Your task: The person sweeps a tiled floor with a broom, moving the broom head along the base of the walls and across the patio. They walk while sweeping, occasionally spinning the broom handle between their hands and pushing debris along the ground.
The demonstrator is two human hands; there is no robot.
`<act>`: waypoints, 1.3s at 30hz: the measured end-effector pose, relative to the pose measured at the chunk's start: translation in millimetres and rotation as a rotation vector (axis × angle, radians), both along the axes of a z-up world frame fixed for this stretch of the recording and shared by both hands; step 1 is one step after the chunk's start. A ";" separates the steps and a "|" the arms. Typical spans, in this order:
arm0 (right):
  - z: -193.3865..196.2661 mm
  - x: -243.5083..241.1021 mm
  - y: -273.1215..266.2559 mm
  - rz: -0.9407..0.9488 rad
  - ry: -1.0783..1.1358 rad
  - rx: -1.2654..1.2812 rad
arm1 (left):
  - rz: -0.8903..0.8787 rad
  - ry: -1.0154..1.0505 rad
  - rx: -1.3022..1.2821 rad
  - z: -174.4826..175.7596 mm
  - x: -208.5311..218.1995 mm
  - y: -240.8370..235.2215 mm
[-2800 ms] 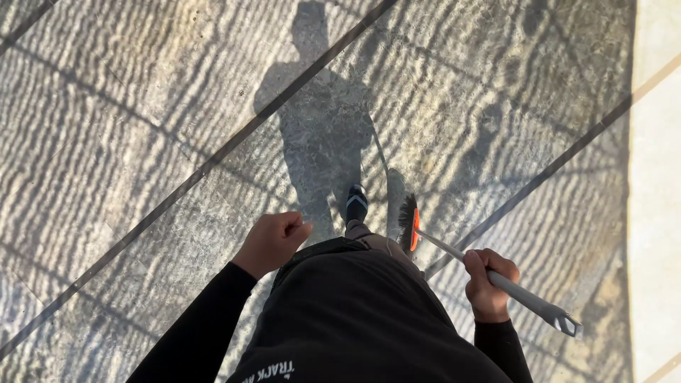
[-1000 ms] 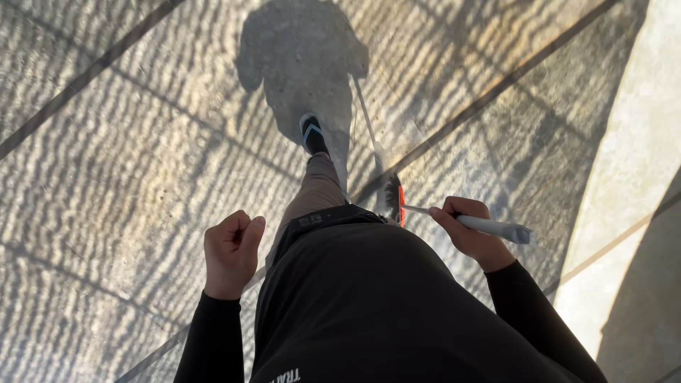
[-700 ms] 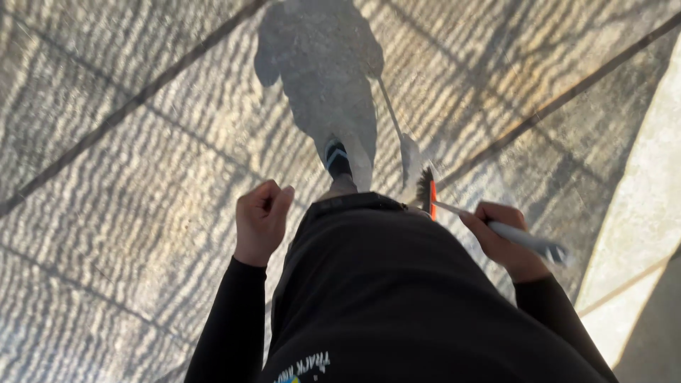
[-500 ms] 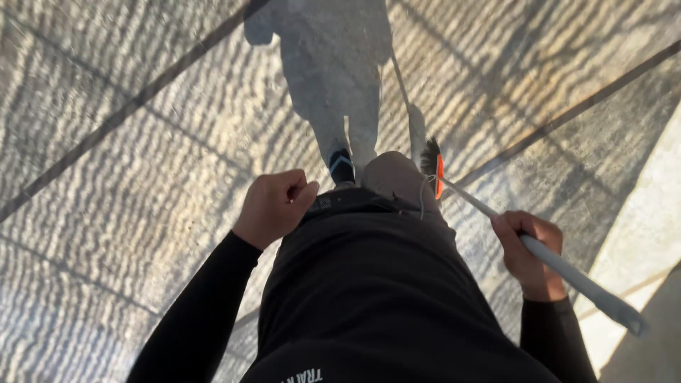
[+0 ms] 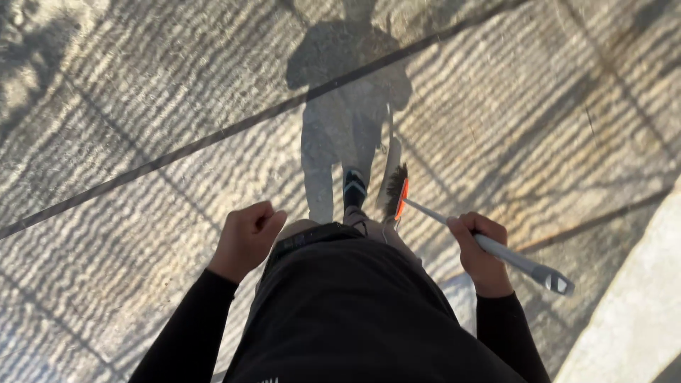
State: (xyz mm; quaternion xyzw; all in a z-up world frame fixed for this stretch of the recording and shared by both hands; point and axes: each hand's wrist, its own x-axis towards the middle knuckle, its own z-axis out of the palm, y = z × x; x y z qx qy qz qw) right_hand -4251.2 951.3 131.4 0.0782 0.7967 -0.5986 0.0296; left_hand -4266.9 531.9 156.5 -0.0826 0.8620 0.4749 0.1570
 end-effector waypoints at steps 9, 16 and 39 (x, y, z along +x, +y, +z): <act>-6.2 -220.1 -53.8 0.497 -0.204 0.225 | 0.421 0.191 0.314 26.9 -54.6 -17.6; -3.8 -325.1 -84.1 0.672 -0.268 0.327 | 0.389 0.317 0.125 23.9 -179.3 -51.2; 31.8 -529.3 -31.6 0.153 -0.076 0.101 | -0.668 0.089 -0.099 -14.1 -616.7 59.5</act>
